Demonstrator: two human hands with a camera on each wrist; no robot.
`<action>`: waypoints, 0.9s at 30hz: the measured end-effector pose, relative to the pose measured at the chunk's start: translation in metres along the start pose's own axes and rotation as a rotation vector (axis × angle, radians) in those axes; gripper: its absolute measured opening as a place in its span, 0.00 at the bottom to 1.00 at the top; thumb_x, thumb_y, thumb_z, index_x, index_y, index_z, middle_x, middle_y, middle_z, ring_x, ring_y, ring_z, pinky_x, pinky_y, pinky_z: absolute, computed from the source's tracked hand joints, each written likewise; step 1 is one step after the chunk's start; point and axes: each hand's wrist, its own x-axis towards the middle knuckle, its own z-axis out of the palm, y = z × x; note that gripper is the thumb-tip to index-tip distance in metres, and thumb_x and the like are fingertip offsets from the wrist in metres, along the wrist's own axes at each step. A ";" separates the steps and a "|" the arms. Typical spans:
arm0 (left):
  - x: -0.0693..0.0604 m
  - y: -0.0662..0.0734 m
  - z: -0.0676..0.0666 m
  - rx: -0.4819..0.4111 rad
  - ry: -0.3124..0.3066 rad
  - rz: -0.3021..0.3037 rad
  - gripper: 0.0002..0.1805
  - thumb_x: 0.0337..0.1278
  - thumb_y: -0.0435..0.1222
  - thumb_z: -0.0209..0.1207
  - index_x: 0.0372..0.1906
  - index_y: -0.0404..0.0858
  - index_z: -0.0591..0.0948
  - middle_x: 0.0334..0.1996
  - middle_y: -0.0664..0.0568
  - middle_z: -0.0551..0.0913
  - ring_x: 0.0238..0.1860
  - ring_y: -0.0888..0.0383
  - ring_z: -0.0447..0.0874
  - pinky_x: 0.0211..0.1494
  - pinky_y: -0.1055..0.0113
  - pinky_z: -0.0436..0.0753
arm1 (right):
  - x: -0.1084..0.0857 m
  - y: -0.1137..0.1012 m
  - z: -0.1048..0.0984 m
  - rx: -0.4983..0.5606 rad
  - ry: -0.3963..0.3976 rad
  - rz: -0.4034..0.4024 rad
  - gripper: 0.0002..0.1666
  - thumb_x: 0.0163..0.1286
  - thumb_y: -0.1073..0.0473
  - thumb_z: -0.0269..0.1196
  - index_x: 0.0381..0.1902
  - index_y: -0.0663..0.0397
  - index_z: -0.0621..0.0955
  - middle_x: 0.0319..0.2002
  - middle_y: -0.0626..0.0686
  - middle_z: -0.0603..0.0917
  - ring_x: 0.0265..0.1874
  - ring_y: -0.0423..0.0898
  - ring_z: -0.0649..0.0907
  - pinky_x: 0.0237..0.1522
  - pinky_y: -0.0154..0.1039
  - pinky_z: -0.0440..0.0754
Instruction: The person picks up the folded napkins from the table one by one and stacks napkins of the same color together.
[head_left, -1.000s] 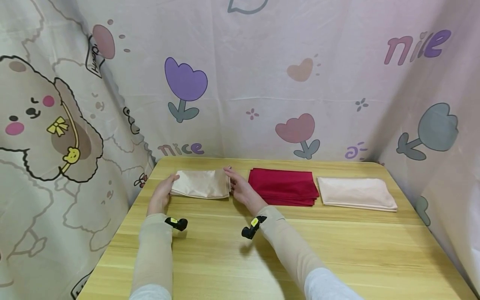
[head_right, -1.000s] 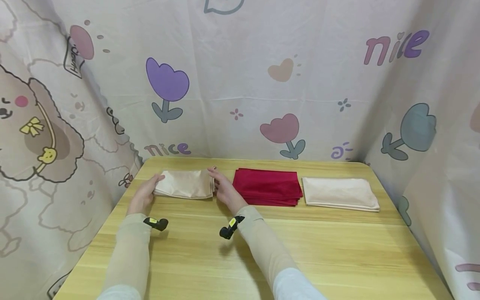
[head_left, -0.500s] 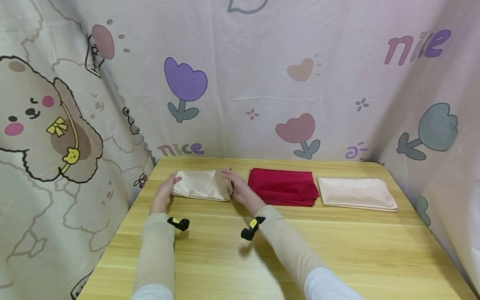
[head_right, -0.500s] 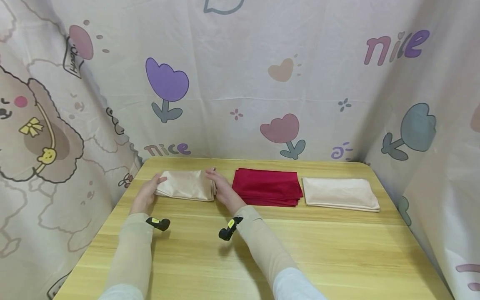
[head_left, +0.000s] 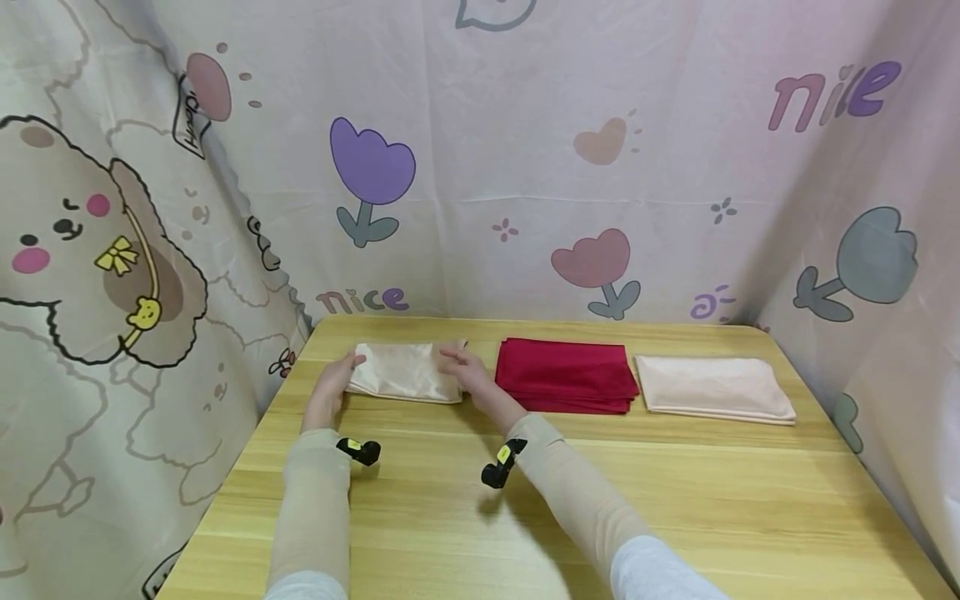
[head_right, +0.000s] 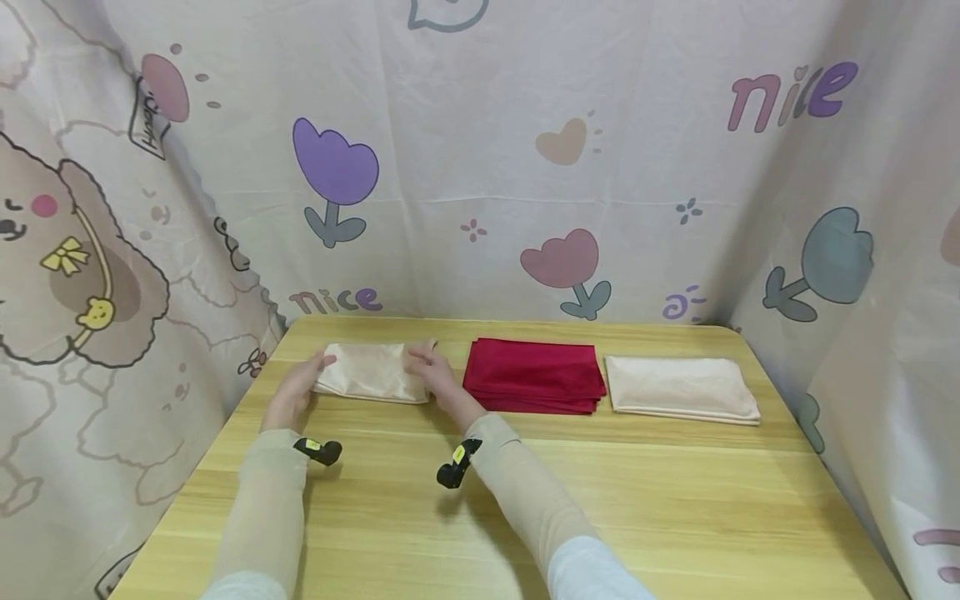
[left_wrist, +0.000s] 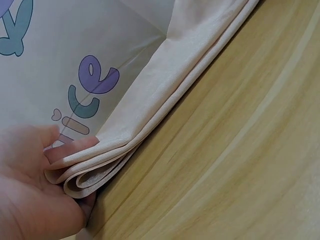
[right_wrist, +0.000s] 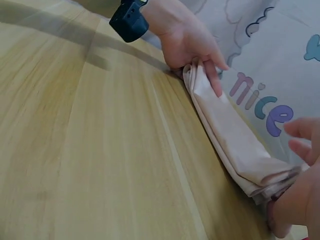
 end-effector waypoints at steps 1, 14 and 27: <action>0.000 0.000 0.001 0.010 0.003 0.002 0.35 0.76 0.52 0.36 0.75 0.32 0.55 0.78 0.38 0.43 0.78 0.40 0.38 0.79 0.48 0.42 | -0.001 0.000 0.000 -0.009 0.000 0.004 0.29 0.69 0.60 0.59 0.67 0.57 0.72 0.71 0.57 0.69 0.71 0.57 0.66 0.72 0.54 0.62; -0.006 -0.002 0.015 0.042 0.106 0.137 0.30 0.70 0.42 0.53 0.69 0.28 0.66 0.72 0.35 0.62 0.76 0.41 0.53 0.77 0.52 0.56 | -0.001 0.008 -0.001 -0.156 0.025 -0.043 0.34 0.68 0.62 0.59 0.69 0.67 0.66 0.71 0.63 0.67 0.72 0.58 0.65 0.70 0.51 0.66; -0.008 -0.009 0.017 0.044 0.184 0.205 0.31 0.63 0.44 0.62 0.68 0.36 0.71 0.75 0.42 0.60 0.77 0.44 0.51 0.76 0.50 0.58 | -0.001 0.014 -0.002 -0.529 0.170 -0.212 0.29 0.66 0.58 0.62 0.65 0.61 0.74 0.57 0.66 0.76 0.56 0.60 0.74 0.57 0.54 0.72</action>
